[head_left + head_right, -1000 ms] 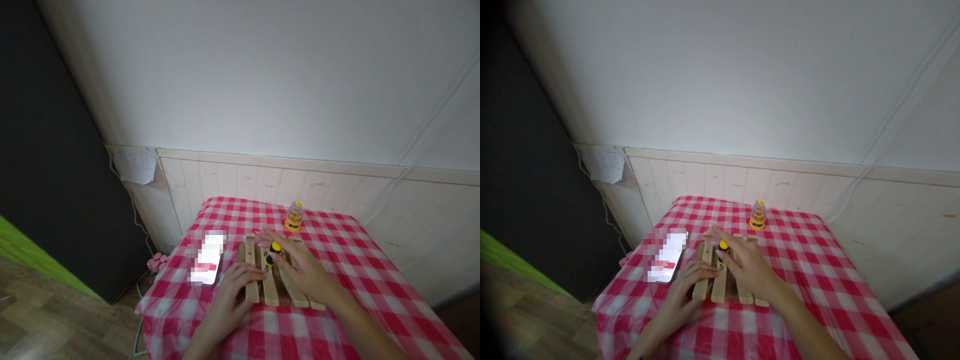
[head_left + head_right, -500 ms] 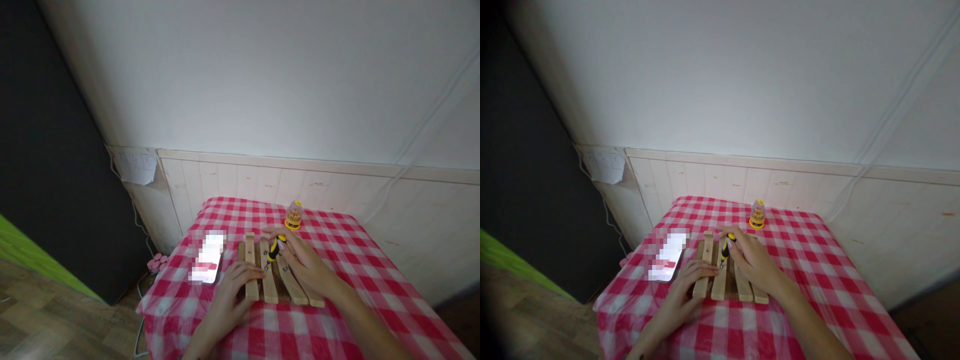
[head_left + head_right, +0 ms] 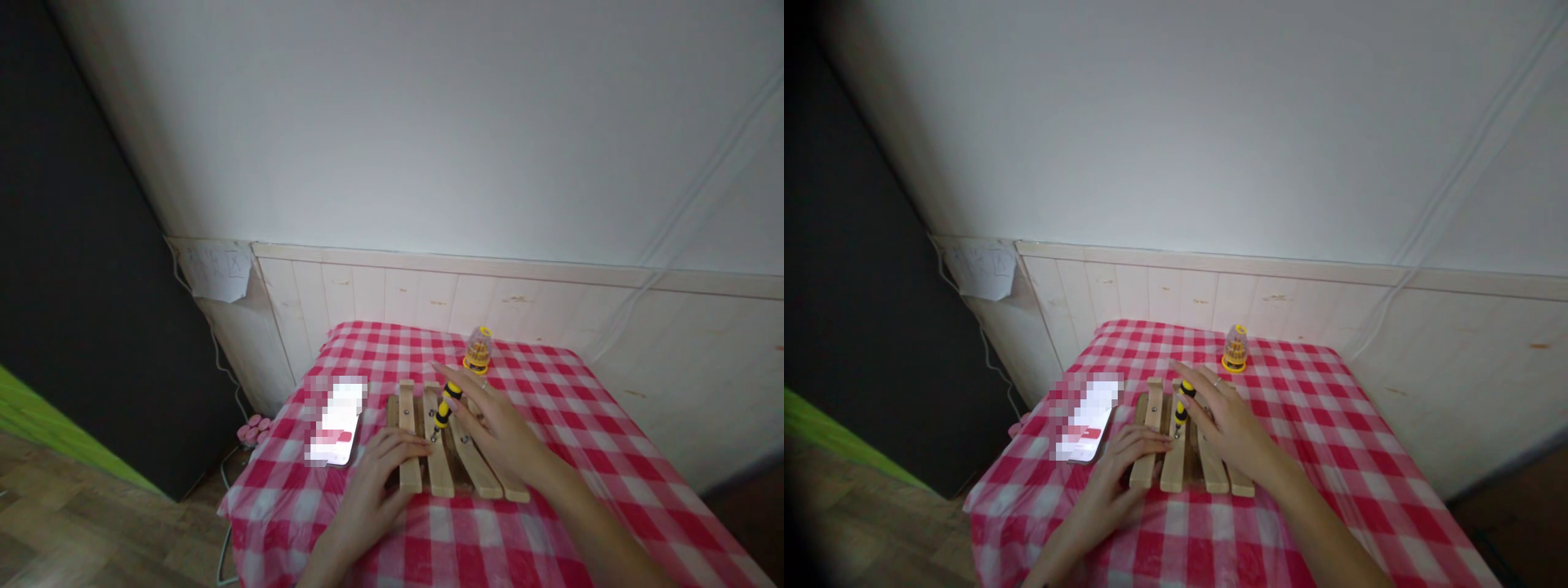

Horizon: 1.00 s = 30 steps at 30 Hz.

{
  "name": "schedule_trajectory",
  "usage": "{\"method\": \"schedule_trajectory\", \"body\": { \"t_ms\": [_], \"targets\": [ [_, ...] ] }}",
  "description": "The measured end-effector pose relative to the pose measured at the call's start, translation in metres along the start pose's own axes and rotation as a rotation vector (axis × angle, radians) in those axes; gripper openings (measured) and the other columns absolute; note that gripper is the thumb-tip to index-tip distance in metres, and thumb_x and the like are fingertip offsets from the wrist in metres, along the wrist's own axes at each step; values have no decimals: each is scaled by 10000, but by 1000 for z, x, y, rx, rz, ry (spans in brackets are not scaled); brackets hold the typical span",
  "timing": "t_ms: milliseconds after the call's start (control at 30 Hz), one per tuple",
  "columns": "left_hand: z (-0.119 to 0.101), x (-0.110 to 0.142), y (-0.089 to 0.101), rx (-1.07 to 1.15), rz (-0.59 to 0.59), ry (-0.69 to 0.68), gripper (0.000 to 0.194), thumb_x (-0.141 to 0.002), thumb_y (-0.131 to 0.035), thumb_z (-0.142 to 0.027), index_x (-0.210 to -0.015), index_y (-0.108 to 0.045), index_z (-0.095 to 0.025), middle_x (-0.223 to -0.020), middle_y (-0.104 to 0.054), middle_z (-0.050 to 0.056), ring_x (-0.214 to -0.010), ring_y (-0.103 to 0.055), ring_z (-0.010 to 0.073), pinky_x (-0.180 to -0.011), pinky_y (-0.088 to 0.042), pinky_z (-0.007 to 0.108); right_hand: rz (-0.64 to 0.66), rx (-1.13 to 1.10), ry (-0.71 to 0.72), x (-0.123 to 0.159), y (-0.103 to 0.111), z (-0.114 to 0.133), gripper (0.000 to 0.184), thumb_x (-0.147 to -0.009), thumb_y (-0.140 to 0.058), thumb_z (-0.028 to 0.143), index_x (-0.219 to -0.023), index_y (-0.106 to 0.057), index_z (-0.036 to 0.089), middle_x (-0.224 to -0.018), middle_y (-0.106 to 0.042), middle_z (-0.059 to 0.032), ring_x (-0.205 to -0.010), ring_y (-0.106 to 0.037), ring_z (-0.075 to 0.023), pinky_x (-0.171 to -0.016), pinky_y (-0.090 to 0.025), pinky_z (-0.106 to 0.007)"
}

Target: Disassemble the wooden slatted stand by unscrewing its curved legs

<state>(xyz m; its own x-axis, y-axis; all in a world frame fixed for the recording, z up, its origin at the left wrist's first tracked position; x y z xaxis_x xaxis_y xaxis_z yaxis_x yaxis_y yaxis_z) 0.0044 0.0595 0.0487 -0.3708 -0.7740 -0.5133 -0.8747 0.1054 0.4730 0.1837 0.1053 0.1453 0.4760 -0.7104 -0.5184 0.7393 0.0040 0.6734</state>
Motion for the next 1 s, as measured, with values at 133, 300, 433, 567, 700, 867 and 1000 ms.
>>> {"method": "schedule_trajectory", "body": {
  "t_ms": [133,300,433,567,700,867,1000],
  "targets": [
    [0,-2,0,17,17,-6,410,-872,-575,-56,-1221,-655,-258,-1258,-718,49,-1206,-618,244,-1097,-452,430,64,-14,23,3,-3,2,518,-1078,-349,352,-1595,-317,347,-1369,-651,-100,-1284,-613,-250,-1055,-520,-458],
    [2,-3,0,26,15,0,359,-886,-586,-94,-1202,-673,-243,-1264,-719,72,-1212,-617,264,-1090,-458,453,59,-97,-17,3,-8,-4,378,-1084,-319,406,-1399,-502,303,-1242,-675,-100,-1186,-640,-243,-1026,-513,-452],
    [3,-2,-1,23,23,6,396,-861,-576,-75,-1205,-675,-247,-1273,-717,69,-1213,-618,268,-1092,-461,461,78,-364,-126,0,-19,-11,251,-1076,-352,496,-1123,-483,287,-967,-669,-33,-930,-668,-187,-895,-545,-369],
    [1,-2,-1,24,10,-20,442,-836,-554,-41,-1210,-663,-249,-1260,-718,65,-1201,-624,258,-1078,-472,447,81,-528,-172,-4,-29,-11,315,-1018,-458,600,-1101,-422,299,-880,-567,16,-815,-610,-156,-787,-539,-302],
    [2,-2,-1,14,12,-13,411,-871,-555,-61,-1217,-657,-257,-1255,-715,64,-1211,-617,259,-1070,-475,444,100,-628,-179,-5,-35,-7,381,-976,-499,657,-1059,-414,296,-829,-481,40,-733,-561,-143,-717,-530,-291],
    [4,-1,-1,31,13,-23,377,-892,-595,-99,-1231,-650,-255,-1284,-705,71,-1214,-612,264,-1087,-456,455,92,-717,-234,-3,-36,-7,440,-930,-524,717,-984,-392,300,-760,-448,59,-649,-510,-135,-658,-518,-278],
    [5,-1,-1,35,7,-22,420,-869,-574,-62,-1235,-647,-253,-1283,-705,68,-1215,-606,260,-1073,-470,448,95,-719,-203,-3,-35,-7,412,-973,-441,704,-944,-419,294,-759,-491,43,-695,-539,-153,-713,-530,-302]
  ]
}}
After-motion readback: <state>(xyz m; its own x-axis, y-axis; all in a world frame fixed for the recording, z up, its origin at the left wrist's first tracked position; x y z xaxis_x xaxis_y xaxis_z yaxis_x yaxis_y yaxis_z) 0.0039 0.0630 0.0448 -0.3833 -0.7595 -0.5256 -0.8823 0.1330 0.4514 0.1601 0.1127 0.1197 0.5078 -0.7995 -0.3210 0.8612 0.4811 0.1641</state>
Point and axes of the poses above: each hand's wrist, its own x-axis away from the middle knuckle, its own y-axis out of the back of the hand, z = x × y, the point moved 5 cm from there along -x, towards the middle knuckle
